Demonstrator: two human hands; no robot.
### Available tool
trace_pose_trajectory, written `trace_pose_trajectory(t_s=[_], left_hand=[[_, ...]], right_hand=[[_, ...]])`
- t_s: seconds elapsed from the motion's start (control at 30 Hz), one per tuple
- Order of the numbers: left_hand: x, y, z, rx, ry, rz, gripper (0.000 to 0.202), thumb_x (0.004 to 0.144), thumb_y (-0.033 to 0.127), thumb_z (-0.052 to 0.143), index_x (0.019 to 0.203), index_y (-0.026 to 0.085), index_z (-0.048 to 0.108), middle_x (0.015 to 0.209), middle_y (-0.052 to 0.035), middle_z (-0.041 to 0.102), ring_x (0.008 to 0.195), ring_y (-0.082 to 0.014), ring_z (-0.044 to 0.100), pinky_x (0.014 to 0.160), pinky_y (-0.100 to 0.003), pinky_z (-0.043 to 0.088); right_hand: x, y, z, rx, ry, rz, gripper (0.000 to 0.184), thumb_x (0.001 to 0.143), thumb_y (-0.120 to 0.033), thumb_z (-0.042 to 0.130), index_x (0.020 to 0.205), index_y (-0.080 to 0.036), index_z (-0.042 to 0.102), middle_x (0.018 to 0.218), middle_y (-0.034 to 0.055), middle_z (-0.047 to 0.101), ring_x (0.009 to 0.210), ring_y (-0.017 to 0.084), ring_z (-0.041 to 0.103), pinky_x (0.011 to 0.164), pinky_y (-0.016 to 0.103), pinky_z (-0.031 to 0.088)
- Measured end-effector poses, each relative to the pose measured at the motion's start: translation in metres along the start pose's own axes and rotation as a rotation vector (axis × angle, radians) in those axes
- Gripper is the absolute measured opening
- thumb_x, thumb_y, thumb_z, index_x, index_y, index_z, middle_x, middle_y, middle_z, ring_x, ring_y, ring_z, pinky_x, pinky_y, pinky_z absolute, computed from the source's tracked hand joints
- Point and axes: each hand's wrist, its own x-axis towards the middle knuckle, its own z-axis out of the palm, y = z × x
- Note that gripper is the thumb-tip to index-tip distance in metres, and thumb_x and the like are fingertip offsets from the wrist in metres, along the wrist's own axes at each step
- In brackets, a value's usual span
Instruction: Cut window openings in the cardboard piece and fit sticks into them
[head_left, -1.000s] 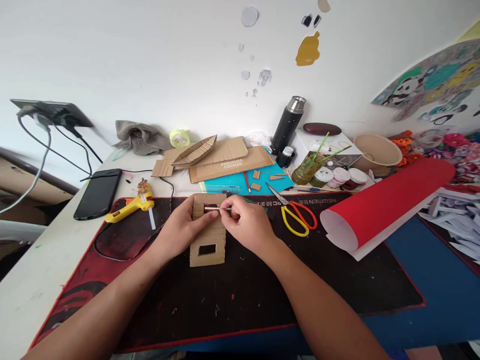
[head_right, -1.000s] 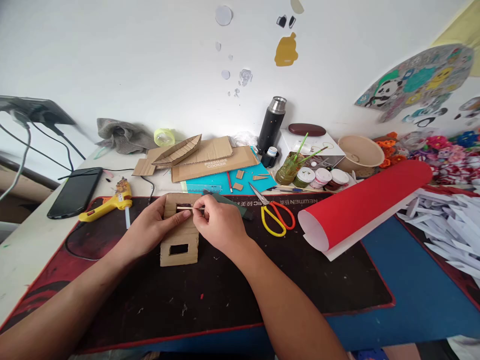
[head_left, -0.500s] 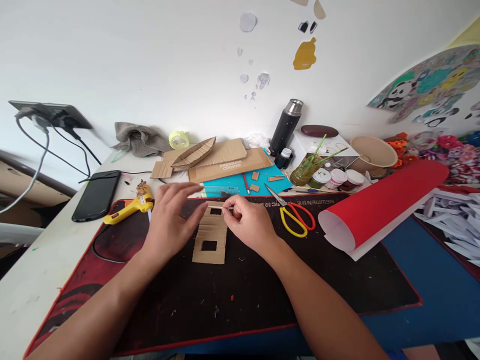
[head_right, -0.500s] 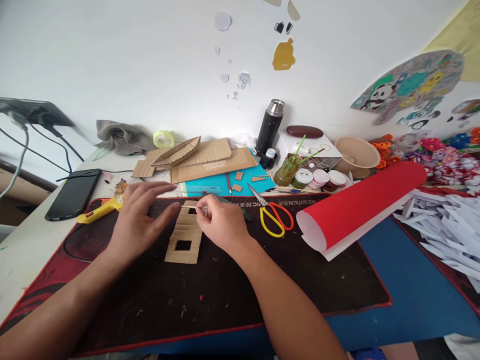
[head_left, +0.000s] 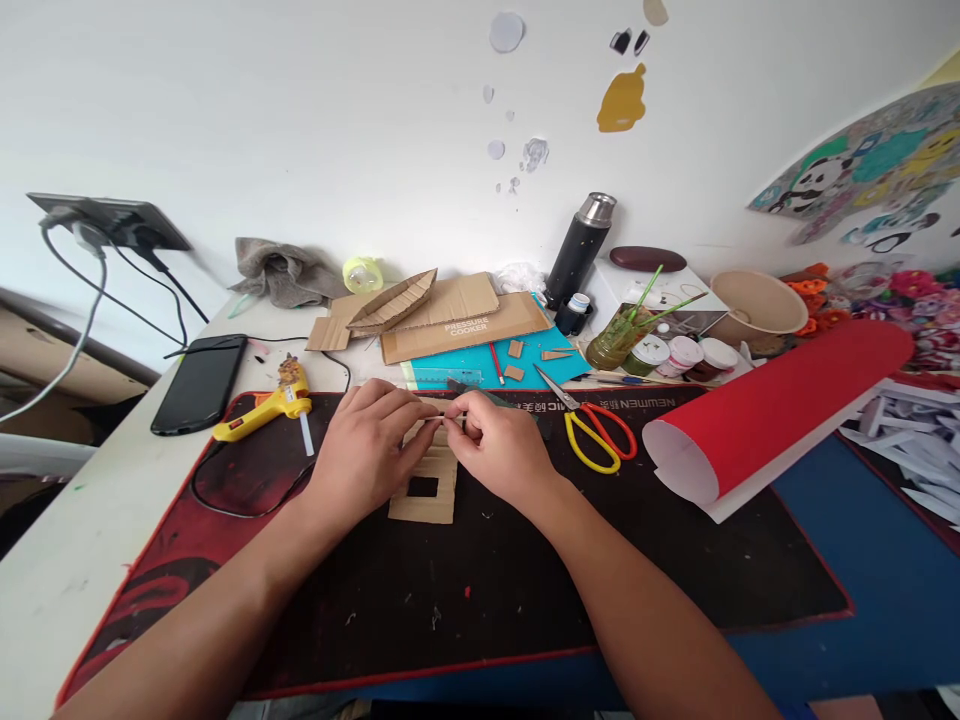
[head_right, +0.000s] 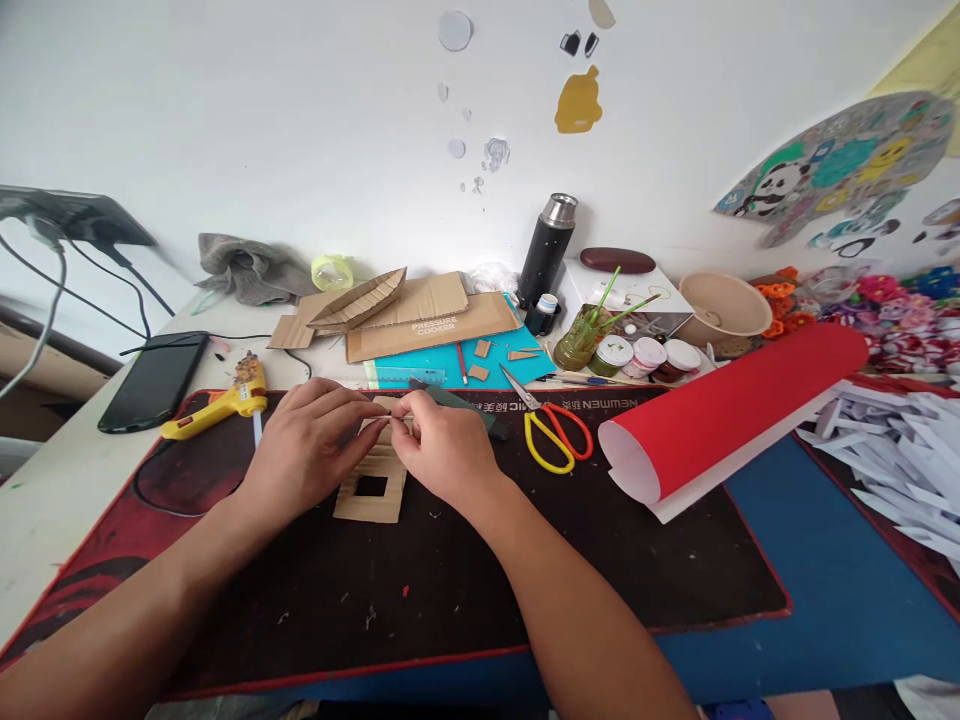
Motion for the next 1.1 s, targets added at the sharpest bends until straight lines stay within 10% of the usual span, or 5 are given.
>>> trace_pose_trajectory(t_s=[0.9, 1.1], left_hand=[[-0.001, -0.012, 0.007, -0.377, 0.046, -0.313, 0.020, 0.095, 0.038, 0.062, 0.083, 0.026, 0.072, 0.087, -0.0031, 0.079, 0.091, -0.0265, 0.067, 0.087, -0.041, 0.050], [-0.006, -0.014, 0.012, -0.461, 0.039, -0.396, 0.021, 0.091, 0.044, 0.063, 0.085, 0.027, 0.075, 0.088, -0.0036, 0.077, 0.093, -0.0282, 0.069, 0.087, -0.041, 0.051]], right_hand=[[-0.005, 0.001, -0.006, 0.193, 0.088, 0.167, 0.018, 0.102, -0.036, 0.060, 0.099, -0.022, 0.072, 0.071, -0.0028, 0.068, 0.062, 0.014, 0.061, 0.064, 0.025, 0.041], [-0.019, 0.011, -0.051, -0.168, -0.040, 0.162, 0.011, 0.104, -0.027, 0.065, 0.107, -0.022, 0.074, 0.101, 0.0038, 0.081, 0.083, 0.018, 0.071, 0.079, 0.030, 0.047]])
